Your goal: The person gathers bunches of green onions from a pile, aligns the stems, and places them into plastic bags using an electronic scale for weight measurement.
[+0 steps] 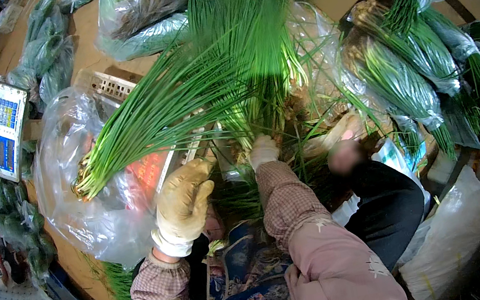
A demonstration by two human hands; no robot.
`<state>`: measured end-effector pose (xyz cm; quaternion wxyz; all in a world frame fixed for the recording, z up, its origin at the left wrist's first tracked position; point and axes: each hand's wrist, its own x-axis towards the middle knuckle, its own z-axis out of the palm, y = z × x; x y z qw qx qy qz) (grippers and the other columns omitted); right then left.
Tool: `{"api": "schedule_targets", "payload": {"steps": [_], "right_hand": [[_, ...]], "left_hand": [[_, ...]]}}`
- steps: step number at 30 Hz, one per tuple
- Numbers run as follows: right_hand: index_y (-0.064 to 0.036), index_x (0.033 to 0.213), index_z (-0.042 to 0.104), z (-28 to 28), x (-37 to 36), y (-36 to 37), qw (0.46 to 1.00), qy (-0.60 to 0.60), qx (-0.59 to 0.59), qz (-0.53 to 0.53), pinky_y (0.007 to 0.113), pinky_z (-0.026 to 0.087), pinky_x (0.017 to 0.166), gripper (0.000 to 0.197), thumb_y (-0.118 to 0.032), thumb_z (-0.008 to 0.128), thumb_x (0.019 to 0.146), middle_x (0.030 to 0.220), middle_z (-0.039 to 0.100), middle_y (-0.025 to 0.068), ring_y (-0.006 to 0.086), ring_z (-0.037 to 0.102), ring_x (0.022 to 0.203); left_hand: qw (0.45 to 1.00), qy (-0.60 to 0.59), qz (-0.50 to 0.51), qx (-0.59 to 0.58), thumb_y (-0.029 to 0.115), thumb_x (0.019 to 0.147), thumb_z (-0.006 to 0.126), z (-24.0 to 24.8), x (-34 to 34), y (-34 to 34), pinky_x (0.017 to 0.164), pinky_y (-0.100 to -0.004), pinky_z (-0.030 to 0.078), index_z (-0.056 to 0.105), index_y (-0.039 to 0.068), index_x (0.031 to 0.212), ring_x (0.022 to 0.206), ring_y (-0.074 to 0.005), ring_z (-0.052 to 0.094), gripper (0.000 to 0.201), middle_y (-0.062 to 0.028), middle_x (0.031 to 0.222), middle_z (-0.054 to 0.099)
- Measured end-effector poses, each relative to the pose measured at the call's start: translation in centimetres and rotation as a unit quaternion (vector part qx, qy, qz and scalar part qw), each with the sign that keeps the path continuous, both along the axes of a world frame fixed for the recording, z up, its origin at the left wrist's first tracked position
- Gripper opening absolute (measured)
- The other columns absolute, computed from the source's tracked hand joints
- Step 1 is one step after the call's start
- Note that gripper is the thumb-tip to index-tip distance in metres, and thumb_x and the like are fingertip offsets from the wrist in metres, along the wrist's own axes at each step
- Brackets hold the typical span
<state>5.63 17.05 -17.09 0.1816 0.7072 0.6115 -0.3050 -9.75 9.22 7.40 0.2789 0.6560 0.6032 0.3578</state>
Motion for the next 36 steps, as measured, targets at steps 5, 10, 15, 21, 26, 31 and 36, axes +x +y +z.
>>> {"api": "schedule_targets", "payload": {"steps": [5, 10, 15, 21, 26, 31, 36], "right_hand": [[0.0007, 0.122, 0.038, -1.8, 0.5, -1.2, 0.997, 0.052, -0.028, -0.057, 0.036, 0.048, 0.082, 0.049, -0.02, 0.059, 0.082, 0.117, 0.049, 0.0196, 0.034, 0.053, 0.105], [0.0043, 0.133, 0.029, -8.7, 8.4, 1.0, 0.976, 0.212, -0.003, -0.045, 0.03, 0.048, 0.064, 0.068, -0.007, 0.064, 0.076, 0.106, 0.058, 0.0189, 0.0251, 0.06, 0.081], [0.0041, 0.13, 0.035, 0.8, 4.2, 0.7, 0.766, 0.538, -0.021, -0.35, 0.026, 0.045, 0.067, 0.062, 0.0, 0.063, 0.074, 0.102, 0.059, 0.012, 0.0173, 0.057, 0.08], [-0.004, 0.126, 0.046, -2.0, 1.5, 0.4, 0.95, 0.273, 0.116, 0.098, 0.034, 0.041, 0.085, 0.047, -0.025, 0.05, 0.085, 0.113, 0.052, 0.0162, 0.0287, 0.05, 0.101], [-0.0042, 0.126, 0.046, -1.8, -1.4, -0.2, 0.972, 0.183, 0.066, 0.133, 0.031, 0.039, 0.077, 0.044, -0.024, 0.049, 0.087, 0.103, 0.05, 0.0113, 0.0235, 0.047, 0.09], [-0.0044, 0.125, 0.046, -3.2, 0.5, 1.2, 0.979, 0.159, 0.049, 0.117, 0.027, 0.037, 0.068, 0.042, -0.024, 0.047, 0.089, 0.092, 0.049, 0.0065, 0.0183, 0.045, 0.08], [-0.0045, 0.125, 0.046, -2.6, 3.6, 2.8, 0.95, 0.308, 0.027, -0.04, 0.024, 0.035, 0.059, 0.039, -0.024, 0.046, 0.091, 0.082, 0.047, 0.0017, 0.013, 0.042, 0.069]], "left_hand": [[0.996, -0.001, -0.048, -0.074, -0.001, 0.077, 0.058, 0.7, 0.5, 0.9, 0.075, -0.0337, 0.047, 0.057, -0.002, 0.099, 0.085, -0.0335, 0.058, 0.023, -0.0184, 0.093, 0.058], [0.997, -0.011, -0.065, -0.029, 0.001, 0.076, 0.059, 1.0, 2.8, 2.8, 0.076, -0.0343, 0.046, 0.057, -0.002, 0.097, 0.089, -0.0347, 0.058, 0.021, -0.0195, 0.095, 0.059], [0.999, 0.026, -0.012, -0.025, 0.002, 0.075, 0.058, -0.6, 0.5, 0.2, 0.076, -0.0339, 0.048, 0.058, -0.003, 0.095, 0.09, -0.032, 0.059, 0.02, -0.0185, 0.096, 0.061], [0.995, 0.007, -0.042, 0.093, 0.008, 0.075, 0.057, -3.1, 1.4, -1.6, 0.061, -0.0356, 0.049, 0.058, 0.002, 0.095, 0.075, -0.0297, 0.059, 0.02, -0.0149, 0.087, 0.06], [0.996, 0.018, -0.051, -0.075, 0.023, 0.079, 0.056, -1.1, 1.0, -1.0, 0.065, -0.0404, 0.046, 0.055, 0.003, 0.091, 0.078, -0.0352, 0.056, 0.023, -0.0149, 0.083, 0.058], [0.999, -0.003, -0.029, 0.014, 0.022, 0.073, 0.054, -3.6, 1.4, -0.9, 0.061, -0.0442, 0.045, 0.054, 0.002, 0.077, 0.073, -0.0371, 0.056, 0.02, -0.0154, 0.079, 0.055], [0.994, 0.064, -0.07, -0.058, 0.024, 0.078, 0.055, -3.9, 1.9, -0.8, 0.064, -0.0422, 0.046, 0.056, 0.003, 0.082, 0.077, -0.0349, 0.056, 0.021, -0.0141, 0.085, 0.055]]}}
